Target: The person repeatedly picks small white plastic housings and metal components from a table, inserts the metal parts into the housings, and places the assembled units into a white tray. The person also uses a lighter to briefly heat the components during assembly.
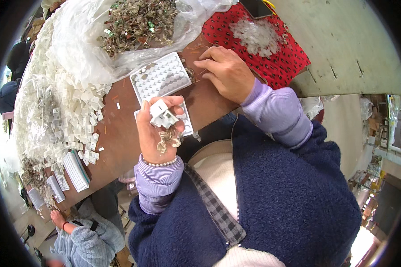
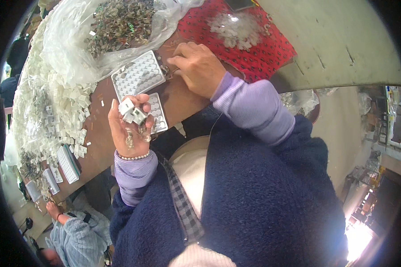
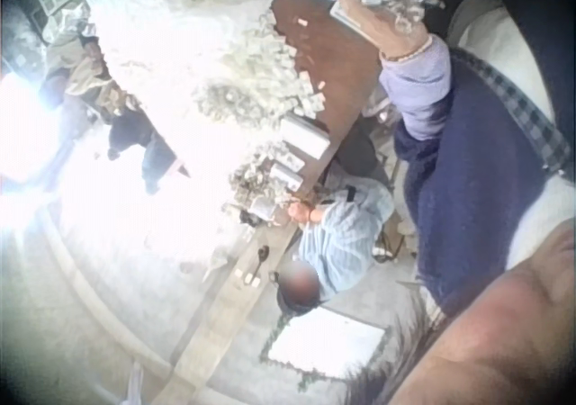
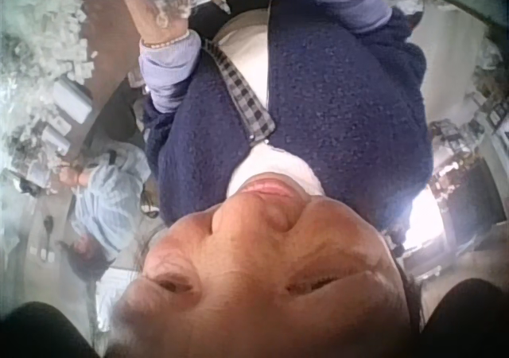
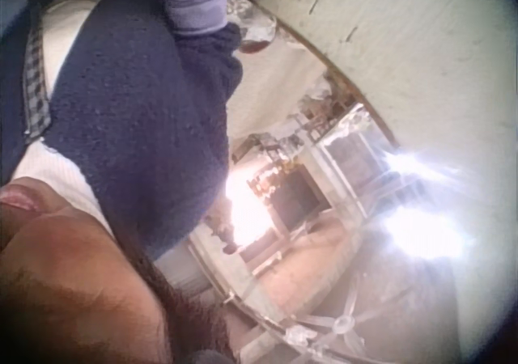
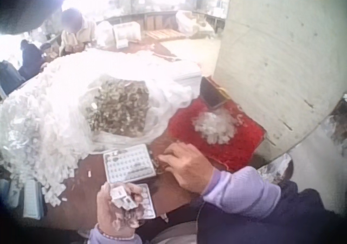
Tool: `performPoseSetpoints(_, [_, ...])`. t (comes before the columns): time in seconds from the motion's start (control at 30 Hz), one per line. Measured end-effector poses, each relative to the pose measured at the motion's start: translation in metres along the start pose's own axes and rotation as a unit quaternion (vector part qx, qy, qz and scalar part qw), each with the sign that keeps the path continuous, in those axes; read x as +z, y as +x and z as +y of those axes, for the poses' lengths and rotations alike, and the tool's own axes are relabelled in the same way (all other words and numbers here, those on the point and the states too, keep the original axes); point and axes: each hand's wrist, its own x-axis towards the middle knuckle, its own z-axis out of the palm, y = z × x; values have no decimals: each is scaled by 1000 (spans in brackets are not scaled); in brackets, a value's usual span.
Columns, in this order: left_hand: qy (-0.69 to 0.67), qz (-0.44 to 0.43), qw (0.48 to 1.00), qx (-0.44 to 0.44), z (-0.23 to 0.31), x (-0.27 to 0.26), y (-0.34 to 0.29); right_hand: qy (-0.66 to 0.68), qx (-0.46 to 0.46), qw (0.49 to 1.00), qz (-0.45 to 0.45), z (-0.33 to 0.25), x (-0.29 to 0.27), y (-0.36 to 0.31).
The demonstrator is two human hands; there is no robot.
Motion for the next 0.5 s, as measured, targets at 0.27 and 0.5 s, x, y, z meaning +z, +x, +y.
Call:
performPoseSetpoints(0.27, [-40, -5, 998, -57, 12, -15, -2, -3, -19, 998, 65, 26, -2, 3])
performPoseSetpoints(0.5, [1, 2, 997, -77, 5, 3, -9, -152, 167, 974, 5, 24, 8, 1])
